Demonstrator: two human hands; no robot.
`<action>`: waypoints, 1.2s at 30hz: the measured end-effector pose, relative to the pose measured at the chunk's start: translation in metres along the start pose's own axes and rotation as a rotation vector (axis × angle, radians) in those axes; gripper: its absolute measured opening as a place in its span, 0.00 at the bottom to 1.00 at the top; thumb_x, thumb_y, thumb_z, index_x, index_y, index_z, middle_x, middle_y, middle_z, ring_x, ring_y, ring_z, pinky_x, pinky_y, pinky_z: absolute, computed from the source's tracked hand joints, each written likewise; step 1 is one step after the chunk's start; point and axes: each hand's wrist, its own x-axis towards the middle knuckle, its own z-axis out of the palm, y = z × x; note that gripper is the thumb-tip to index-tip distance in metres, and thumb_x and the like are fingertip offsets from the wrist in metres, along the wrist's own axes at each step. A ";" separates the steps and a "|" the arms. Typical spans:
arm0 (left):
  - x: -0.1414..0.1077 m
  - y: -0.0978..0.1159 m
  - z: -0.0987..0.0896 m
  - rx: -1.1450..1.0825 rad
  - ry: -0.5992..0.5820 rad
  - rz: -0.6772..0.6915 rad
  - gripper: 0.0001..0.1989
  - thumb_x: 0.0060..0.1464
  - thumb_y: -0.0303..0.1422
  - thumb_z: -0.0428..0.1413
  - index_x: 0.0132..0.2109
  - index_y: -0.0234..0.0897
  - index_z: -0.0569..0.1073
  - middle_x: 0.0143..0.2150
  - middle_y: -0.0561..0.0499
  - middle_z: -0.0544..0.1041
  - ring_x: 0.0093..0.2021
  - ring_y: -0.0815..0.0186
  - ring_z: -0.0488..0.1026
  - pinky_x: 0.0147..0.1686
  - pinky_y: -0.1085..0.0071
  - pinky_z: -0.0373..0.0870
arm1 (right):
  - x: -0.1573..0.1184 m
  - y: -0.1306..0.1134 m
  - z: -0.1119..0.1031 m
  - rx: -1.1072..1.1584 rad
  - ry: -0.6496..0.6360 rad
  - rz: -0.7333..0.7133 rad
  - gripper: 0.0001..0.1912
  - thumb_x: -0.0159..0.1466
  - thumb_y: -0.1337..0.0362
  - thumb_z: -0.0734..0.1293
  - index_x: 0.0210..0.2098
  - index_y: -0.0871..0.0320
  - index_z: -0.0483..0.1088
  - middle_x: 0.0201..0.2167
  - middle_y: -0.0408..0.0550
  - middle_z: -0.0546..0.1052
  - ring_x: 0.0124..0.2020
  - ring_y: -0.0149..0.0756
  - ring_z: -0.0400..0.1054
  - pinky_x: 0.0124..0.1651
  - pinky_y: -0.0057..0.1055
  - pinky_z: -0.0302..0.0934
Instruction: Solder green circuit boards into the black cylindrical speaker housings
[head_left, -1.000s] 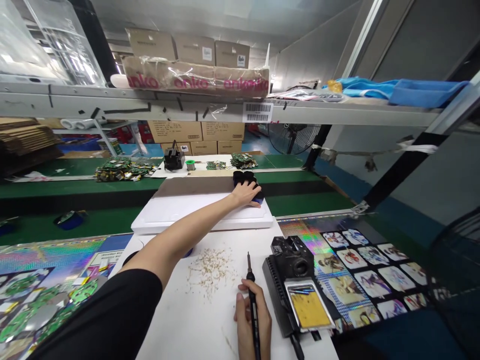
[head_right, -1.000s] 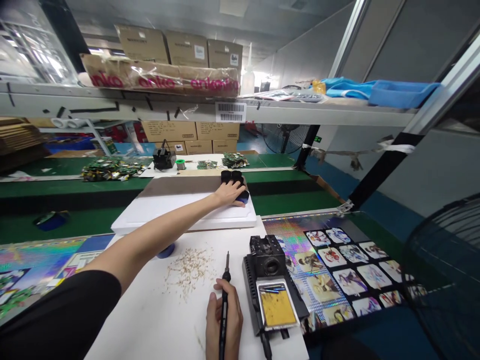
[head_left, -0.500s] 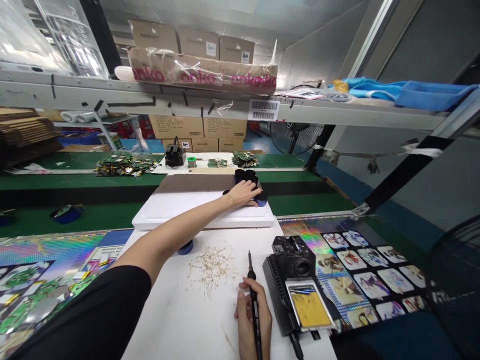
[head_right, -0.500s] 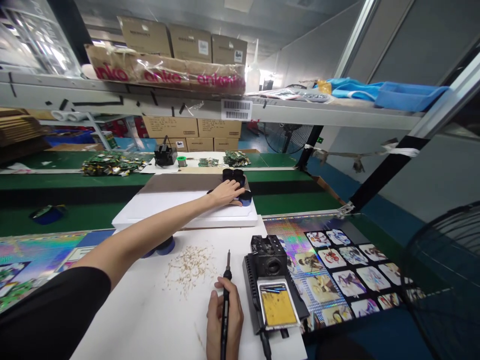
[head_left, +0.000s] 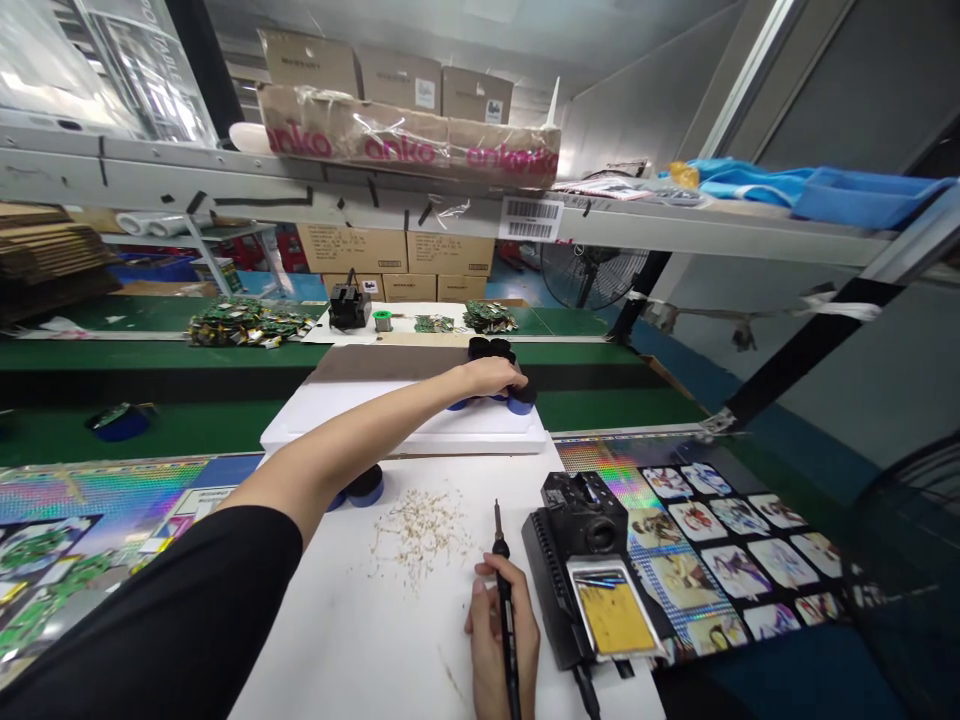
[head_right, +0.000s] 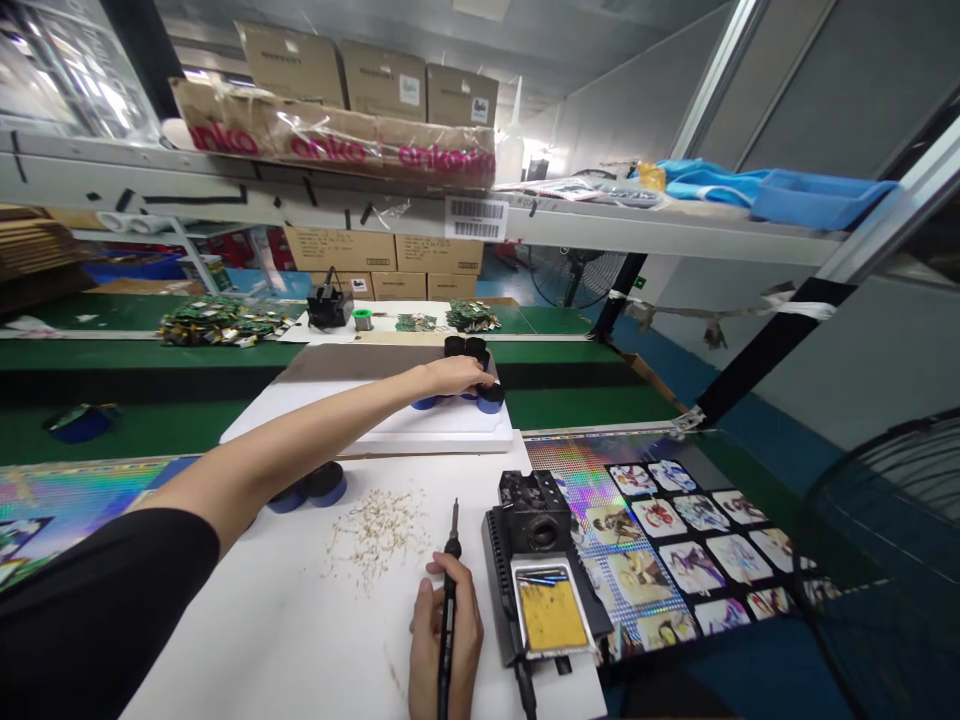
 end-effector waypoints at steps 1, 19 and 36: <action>0.001 0.000 -0.001 -0.011 -0.005 -0.006 0.14 0.56 0.26 0.62 0.49 0.43 0.83 0.45 0.46 0.85 0.42 0.57 0.79 0.36 0.67 0.63 | 0.000 0.001 0.000 -0.004 0.001 0.001 0.24 0.69 0.44 0.69 0.54 0.55 0.76 0.45 0.52 0.81 0.25 0.31 0.70 0.28 0.27 0.69; -0.181 0.017 -0.079 -0.329 -0.017 -0.053 0.08 0.65 0.35 0.58 0.48 0.41 0.79 0.37 0.49 0.78 0.36 0.62 0.74 0.40 0.65 0.65 | 0.004 -0.009 -0.010 -0.032 -0.078 -0.029 0.23 0.69 0.46 0.70 0.54 0.56 0.74 0.46 0.53 0.81 0.26 0.30 0.71 0.29 0.28 0.69; -0.394 0.005 0.020 -0.094 -0.164 -0.697 0.11 0.64 0.28 0.53 0.50 0.39 0.77 0.47 0.40 0.81 0.48 0.52 0.78 0.42 0.67 0.67 | 0.004 -0.014 -0.008 -0.006 -0.059 -0.026 0.24 0.66 0.47 0.75 0.54 0.55 0.75 0.45 0.51 0.80 0.25 0.28 0.71 0.22 0.23 0.62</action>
